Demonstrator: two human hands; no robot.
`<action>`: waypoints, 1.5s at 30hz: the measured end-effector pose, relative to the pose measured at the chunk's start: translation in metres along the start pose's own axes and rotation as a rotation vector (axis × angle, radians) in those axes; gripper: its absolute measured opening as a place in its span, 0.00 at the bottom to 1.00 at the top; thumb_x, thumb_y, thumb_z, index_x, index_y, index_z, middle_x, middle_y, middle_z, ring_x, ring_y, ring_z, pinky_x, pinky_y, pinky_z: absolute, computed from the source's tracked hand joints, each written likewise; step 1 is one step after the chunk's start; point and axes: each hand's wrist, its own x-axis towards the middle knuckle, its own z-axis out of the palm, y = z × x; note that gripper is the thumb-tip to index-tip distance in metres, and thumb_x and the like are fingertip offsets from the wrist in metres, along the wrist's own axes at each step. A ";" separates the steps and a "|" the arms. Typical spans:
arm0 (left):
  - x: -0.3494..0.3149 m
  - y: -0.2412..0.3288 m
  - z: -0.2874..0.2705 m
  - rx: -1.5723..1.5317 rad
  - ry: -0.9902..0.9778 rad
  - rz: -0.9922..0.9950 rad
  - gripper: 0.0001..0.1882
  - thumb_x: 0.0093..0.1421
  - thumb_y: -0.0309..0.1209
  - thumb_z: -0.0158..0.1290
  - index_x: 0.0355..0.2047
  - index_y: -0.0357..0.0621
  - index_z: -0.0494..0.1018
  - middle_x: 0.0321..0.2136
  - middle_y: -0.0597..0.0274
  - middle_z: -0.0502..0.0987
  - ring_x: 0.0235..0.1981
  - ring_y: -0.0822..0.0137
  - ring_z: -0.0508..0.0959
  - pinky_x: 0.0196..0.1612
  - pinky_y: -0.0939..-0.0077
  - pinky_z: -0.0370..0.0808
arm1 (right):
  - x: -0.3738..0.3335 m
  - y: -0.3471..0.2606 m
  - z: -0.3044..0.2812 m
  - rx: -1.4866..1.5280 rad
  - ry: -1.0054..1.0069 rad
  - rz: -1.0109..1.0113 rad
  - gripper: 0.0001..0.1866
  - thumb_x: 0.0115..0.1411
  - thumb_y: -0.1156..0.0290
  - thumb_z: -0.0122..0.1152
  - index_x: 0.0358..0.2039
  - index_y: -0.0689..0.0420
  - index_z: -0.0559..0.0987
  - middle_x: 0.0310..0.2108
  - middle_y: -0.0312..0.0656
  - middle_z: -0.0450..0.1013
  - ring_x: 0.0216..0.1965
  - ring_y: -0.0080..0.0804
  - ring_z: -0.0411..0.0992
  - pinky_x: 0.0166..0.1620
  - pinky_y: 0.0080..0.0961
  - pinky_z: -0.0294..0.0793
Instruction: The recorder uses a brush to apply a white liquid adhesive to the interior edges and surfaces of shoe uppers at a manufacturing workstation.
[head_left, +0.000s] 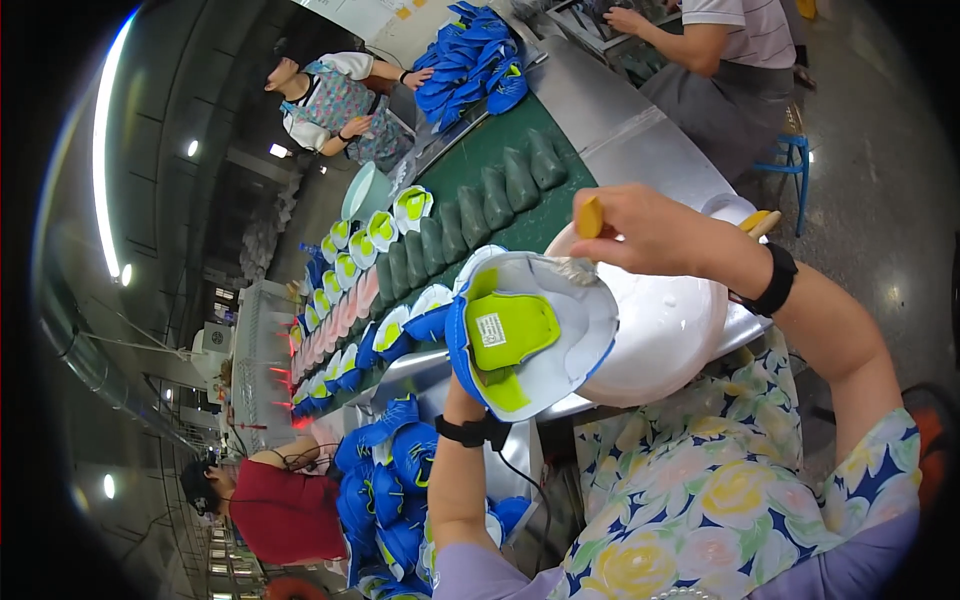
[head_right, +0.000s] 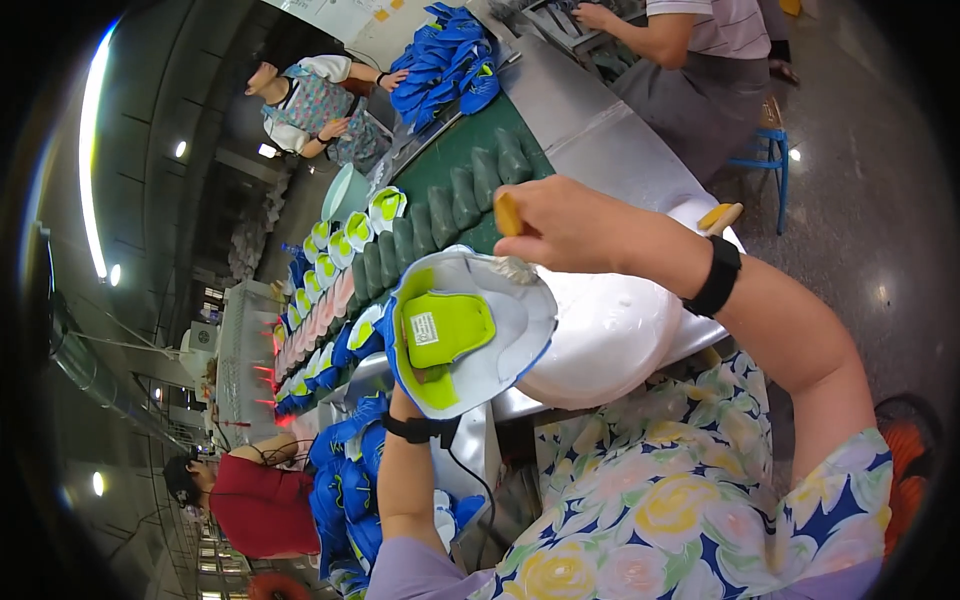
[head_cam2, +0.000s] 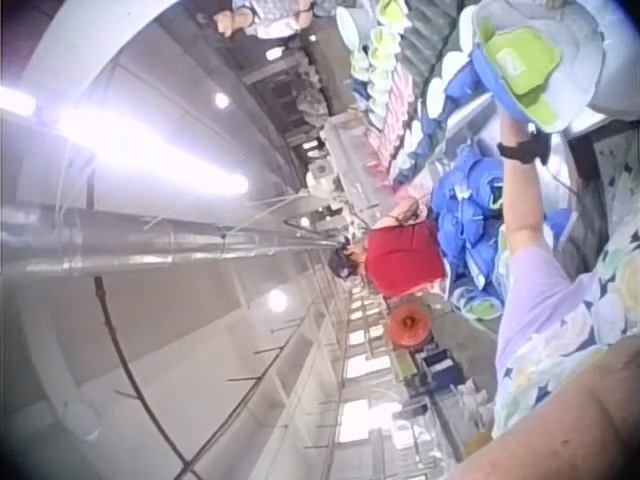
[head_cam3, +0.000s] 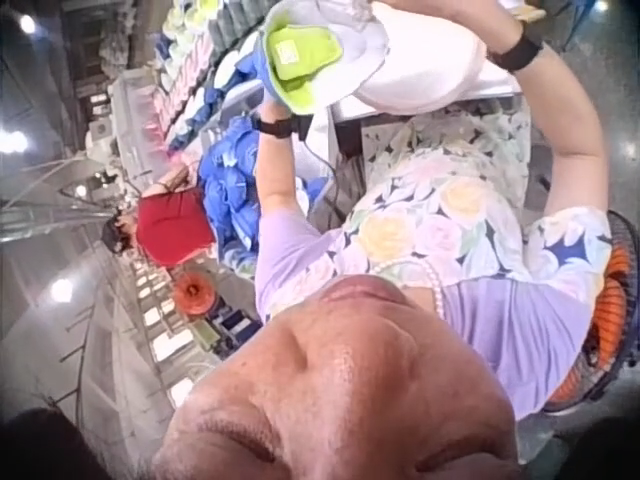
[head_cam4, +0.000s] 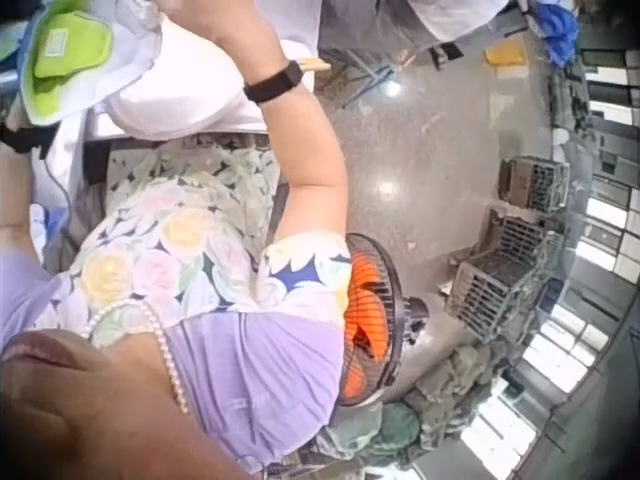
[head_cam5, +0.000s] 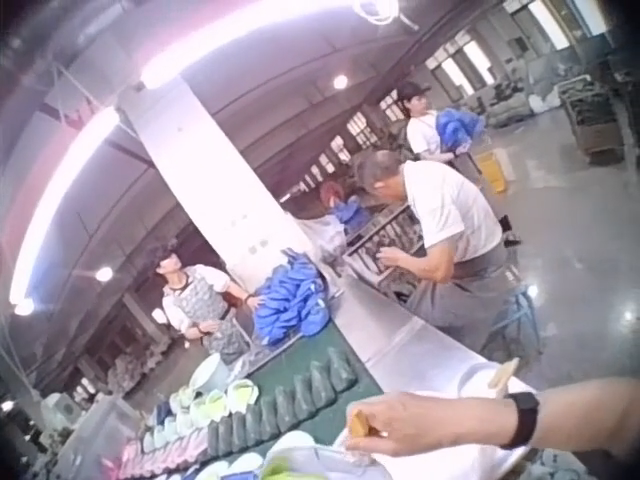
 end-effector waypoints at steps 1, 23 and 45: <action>-0.003 -0.003 0.003 0.001 0.020 0.031 0.27 0.69 0.40 0.48 0.64 0.40 0.63 0.57 0.53 0.73 0.57 0.60 0.74 0.60 0.61 0.74 | -0.007 0.002 -0.005 -0.022 0.059 0.113 0.17 0.58 0.62 0.67 0.32 0.64 0.74 0.25 0.53 0.75 0.28 0.50 0.76 0.33 0.36 0.73; -0.014 -0.039 0.034 0.262 0.392 0.584 0.23 0.70 0.32 0.48 0.63 0.39 0.64 0.58 0.53 0.72 0.57 0.59 0.75 0.61 0.63 0.73 | -0.053 -0.016 0.051 0.504 0.202 0.616 0.22 0.59 0.58 0.67 0.32 0.70 0.79 0.24 0.48 0.79 0.23 0.31 0.79 0.29 0.23 0.77; -0.018 -0.046 0.064 -0.693 -0.244 -0.283 0.25 0.71 0.43 0.45 0.62 0.41 0.66 0.56 0.52 0.75 0.52 0.57 0.79 0.54 0.60 0.79 | -0.037 0.006 0.016 0.060 0.079 -0.072 0.10 0.61 0.68 0.64 0.37 0.60 0.74 0.31 0.52 0.76 0.32 0.52 0.77 0.37 0.38 0.76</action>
